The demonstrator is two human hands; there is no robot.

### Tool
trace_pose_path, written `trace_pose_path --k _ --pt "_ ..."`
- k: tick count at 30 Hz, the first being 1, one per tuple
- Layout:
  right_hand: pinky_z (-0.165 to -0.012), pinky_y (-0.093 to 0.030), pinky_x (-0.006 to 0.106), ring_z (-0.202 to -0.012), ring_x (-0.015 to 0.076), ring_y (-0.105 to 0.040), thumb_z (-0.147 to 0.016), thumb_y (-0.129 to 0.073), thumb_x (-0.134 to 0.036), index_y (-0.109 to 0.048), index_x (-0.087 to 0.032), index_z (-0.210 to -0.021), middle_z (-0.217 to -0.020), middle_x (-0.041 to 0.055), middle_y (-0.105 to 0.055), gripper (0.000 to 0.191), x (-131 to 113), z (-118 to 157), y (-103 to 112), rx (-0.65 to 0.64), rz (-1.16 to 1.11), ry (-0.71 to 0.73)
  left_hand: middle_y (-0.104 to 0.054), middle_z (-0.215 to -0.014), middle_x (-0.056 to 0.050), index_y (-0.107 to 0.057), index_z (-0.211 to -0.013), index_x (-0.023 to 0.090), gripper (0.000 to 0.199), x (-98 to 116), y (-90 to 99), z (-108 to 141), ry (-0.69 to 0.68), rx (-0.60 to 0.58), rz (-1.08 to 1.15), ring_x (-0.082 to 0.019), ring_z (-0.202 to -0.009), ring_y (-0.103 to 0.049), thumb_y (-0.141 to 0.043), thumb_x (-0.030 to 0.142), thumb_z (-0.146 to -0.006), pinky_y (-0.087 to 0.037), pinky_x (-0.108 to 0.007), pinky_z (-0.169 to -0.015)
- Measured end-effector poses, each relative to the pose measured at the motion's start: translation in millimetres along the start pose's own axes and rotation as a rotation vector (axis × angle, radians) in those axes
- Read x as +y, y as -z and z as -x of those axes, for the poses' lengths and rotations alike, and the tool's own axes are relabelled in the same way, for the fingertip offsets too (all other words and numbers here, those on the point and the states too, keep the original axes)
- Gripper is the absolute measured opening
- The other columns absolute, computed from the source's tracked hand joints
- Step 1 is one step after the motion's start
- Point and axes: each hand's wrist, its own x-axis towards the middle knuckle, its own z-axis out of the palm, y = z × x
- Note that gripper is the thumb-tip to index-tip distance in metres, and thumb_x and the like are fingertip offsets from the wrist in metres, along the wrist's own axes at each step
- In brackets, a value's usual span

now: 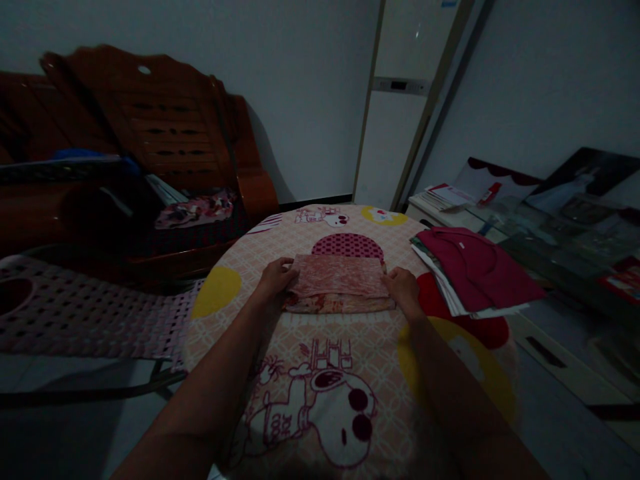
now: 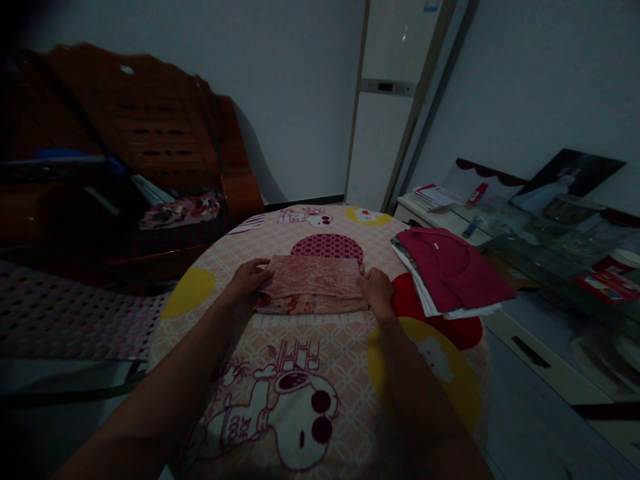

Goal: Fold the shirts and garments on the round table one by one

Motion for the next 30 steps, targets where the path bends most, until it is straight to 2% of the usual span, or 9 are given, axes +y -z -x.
trace_pose_path --k 3,7,14,16,19,21,24,27,30 --pt "-0.061 -0.036 0.028 -0.08 0.023 -0.069 -0.087 -0.063 -0.044 -0.071 -0.02 -0.078 -0.088 0.0142 -0.075 0.027 -2 3 1 -0.026 0.118 0.005 -0.072 -0.073 -0.004 -0.069 -0.111 0.015 0.046 7 -1.5 4 -0.033 0.024 -0.107 -0.021 -0.066 -0.068 -0.067 0.037 -0.07 -0.051 -0.029 -0.06" --pt "-0.063 -0.036 0.028 -0.083 0.0211 -0.069 -0.092 -0.06 -0.039 -0.072 -0.02 -0.083 -0.089 0.0104 -0.076 0.025 -2 4 0 -0.079 0.145 0.053 -0.074 -0.081 -0.004 -0.069 -0.116 0.017 0.043 20 -6.2 12 -0.045 0.054 -0.262 -0.02 -0.073 -0.069 -0.064 0.029 -0.075 -0.051 -0.026 -0.066" --pt "-0.063 -0.036 0.027 -0.081 0.0195 -0.068 -0.095 -0.06 -0.039 -0.073 -0.018 -0.083 -0.092 0.0104 -0.077 0.027 -1 -2 -1 -0.044 0.133 0.032 -0.073 -0.081 -0.005 -0.063 -0.129 0.015 0.049 24 -11.2 17 0.016 0.014 -0.15 -0.018 -0.066 -0.067 -0.06 0.029 -0.082 -0.048 -0.023 -0.054" --pt "-0.063 -0.036 0.027 -0.081 0.0199 -0.068 -0.095 -0.059 -0.039 -0.073 -0.018 -0.084 -0.09 0.0105 -0.076 0.028 -1 -1 -1 -0.066 0.153 0.035 -0.073 -0.081 -0.004 -0.063 -0.128 0.016 0.048 21 -10.4 17 0.008 0.001 -0.23 -0.019 -0.07 -0.068 -0.061 0.027 -0.082 -0.05 -0.024 -0.06" --pt "-0.066 -0.039 0.028 -0.084 0.0212 -0.068 -0.096 -0.058 -0.04 -0.073 -0.019 -0.087 -0.091 0.0108 -0.076 0.028 -2 2 0 -0.063 0.196 0.046 -0.075 -0.088 -0.006 -0.065 -0.127 0.018 0.045 20 -8.7 18 -0.03 0.028 -0.461 -0.023 -0.085 -0.071 -0.062 0.025 -0.082 -0.054 -0.03 -0.077" --pt "-0.07 -0.042 0.029 -0.087 0.0231 -0.068 -0.096 -0.057 -0.039 -0.072 -0.018 -0.093 -0.093 0.012 -0.075 0.026 -2 5 2 -0.017 0.22 0.07 -0.074 -0.105 -0.011 -0.063 -0.131 0.017 0.047 23 -9.0 20 -0.102 0.115 -0.595 -0.027 -0.099 -0.07 -0.061 0.028 -0.085 -0.054 -0.036 -0.087" --pt "-0.083 -0.046 0.034 -0.098 0.0267 -0.067 -0.098 -0.052 -0.032 -0.071 -0.015 -0.108 -0.104 0.0158 -0.073 0.027 -3 7 0 0.122 0.202 0.222 -0.063 -0.134 -0.017 -0.057 -0.138 0.014 0.051 28 -14.7 23 -0.348 0.192 -0.661 -0.031 -0.123 -0.06 -0.055 0.029 -0.09 -0.052 -0.041 -0.099" --pt "-0.104 -0.043 0.039 -0.124 0.0279 -0.058 -0.099 -0.045 -0.026 -0.063 -0.013 -0.129 -0.13 0.0181 -0.065 0.038 -4 5 -14 0.15 0.123 0.515 -0.056 -0.145 -0.015 -0.054 -0.142 0.015 0.048 26 -28.6 19 -0.602 0.043 -0.621 -0.027 -0.133 -0.053 -0.046 0.029 -0.096 -0.047 -0.04 -0.11" --pt "-0.122 -0.028 0.047 -0.142 0.0285 -0.043 -0.101 -0.044 -0.033 -0.051 -0.012 -0.146 -0.151 0.0166 -0.052 0.05 -3 2 -38 0.018 0.121 0.713 -0.05 -0.152 -0.015 -0.049 -0.148 0.016 0.054 15 -44.2 12 -0.725 -0.137 -0.686 -0.029 -0.142 -0.045 -0.043 0.04 -0.1 -0.037 -0.045 -0.119"
